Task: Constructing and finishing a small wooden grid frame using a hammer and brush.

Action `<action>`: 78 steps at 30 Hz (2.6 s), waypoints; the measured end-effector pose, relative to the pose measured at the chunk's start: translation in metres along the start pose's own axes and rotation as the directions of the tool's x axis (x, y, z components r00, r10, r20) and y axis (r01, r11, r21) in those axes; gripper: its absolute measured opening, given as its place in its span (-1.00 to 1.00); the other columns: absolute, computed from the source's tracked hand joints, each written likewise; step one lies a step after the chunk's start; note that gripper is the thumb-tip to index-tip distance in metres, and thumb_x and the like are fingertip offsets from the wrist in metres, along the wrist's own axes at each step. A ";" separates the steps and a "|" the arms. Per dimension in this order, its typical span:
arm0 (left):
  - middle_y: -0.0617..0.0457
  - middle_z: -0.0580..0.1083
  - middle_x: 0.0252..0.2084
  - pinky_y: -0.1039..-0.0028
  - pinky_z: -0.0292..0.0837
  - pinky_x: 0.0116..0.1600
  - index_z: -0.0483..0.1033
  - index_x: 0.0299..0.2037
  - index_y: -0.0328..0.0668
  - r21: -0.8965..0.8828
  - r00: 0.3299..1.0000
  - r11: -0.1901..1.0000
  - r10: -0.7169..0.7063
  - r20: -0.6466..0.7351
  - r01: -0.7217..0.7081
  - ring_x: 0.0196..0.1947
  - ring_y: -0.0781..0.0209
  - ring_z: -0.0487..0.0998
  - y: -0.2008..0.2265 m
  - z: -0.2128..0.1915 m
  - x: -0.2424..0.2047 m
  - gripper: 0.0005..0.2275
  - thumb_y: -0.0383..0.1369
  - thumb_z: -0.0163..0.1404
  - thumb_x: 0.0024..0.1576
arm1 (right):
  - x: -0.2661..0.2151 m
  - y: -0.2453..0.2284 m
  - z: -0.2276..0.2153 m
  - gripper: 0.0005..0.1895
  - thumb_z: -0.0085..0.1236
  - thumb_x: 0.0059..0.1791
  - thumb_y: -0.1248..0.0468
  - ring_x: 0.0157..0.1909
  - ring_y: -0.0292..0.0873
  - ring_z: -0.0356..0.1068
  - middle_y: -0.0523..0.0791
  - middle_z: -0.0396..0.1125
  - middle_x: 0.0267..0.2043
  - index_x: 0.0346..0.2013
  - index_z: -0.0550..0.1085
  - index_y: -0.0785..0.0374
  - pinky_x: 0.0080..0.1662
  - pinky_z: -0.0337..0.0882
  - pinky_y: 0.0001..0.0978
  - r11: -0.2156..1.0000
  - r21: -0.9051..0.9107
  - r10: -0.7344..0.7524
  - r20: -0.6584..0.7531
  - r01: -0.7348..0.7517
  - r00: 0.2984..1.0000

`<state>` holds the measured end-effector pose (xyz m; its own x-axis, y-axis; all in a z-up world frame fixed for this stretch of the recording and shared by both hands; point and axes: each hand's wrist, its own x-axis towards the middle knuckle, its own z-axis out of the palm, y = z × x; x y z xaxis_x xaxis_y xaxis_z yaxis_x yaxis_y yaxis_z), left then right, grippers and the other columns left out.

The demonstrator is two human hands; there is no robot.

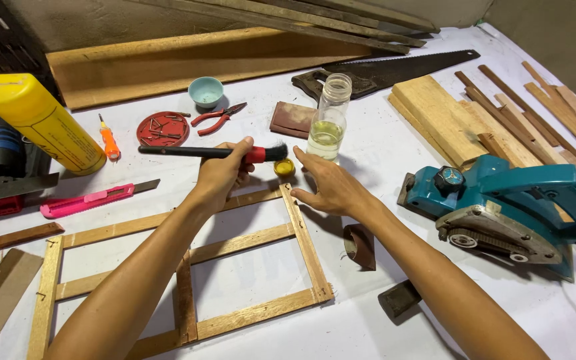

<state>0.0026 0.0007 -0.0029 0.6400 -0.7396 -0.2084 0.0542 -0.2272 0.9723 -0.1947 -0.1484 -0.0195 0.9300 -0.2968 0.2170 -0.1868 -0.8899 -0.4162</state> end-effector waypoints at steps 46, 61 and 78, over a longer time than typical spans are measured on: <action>0.08 0.51 -0.53 0.59 0.41 -0.48 0.50 -0.34 -0.23 0.199 0.985 0.980 0.013 -0.171 0.021 -0.57 0.40 0.50 -0.072 -0.162 -0.156 -0.63 -0.03 0.12 0.15 | -0.002 -0.189 0.086 0.03 0.31 -0.28 -0.29 0.32 0.03 0.28 0.04 0.30 0.31 0.28 0.36 0.31 0.32 0.27 -0.12 0.965 0.078 -0.261 0.172 0.251 0.950; 0.11 0.52 -0.60 0.51 0.39 -0.53 0.54 -0.32 -0.25 0.493 0.774 0.621 0.602 0.197 -0.609 -0.64 0.40 0.51 -0.076 -0.167 -0.193 -0.75 -0.21 0.22 0.05 | -0.009 -0.181 0.099 0.00 0.39 -0.30 -0.22 0.36 0.07 0.23 0.00 0.27 0.37 0.28 0.39 0.27 0.35 0.17 -0.04 0.941 0.041 -0.337 0.008 0.337 0.941; 0.05 0.50 -0.61 0.48 0.39 -0.46 0.62 -0.46 -0.34 0.409 0.987 0.903 0.085 0.134 -0.133 -0.62 0.32 0.47 -0.040 -0.169 -0.104 -0.71 -0.20 0.14 0.06 | -0.007 -0.178 0.099 -0.04 0.37 -0.28 -0.17 0.40 0.01 0.20 -0.02 0.23 0.41 0.28 0.37 0.28 0.37 0.15 -0.05 0.932 0.029 -0.361 0.021 0.360 0.932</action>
<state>0.0638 0.1939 -0.0027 0.5336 -0.8345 -0.1376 -0.3493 -0.3656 0.8627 -0.1362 0.0465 -0.0345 0.9411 0.0515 0.3341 0.1698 -0.9266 -0.3355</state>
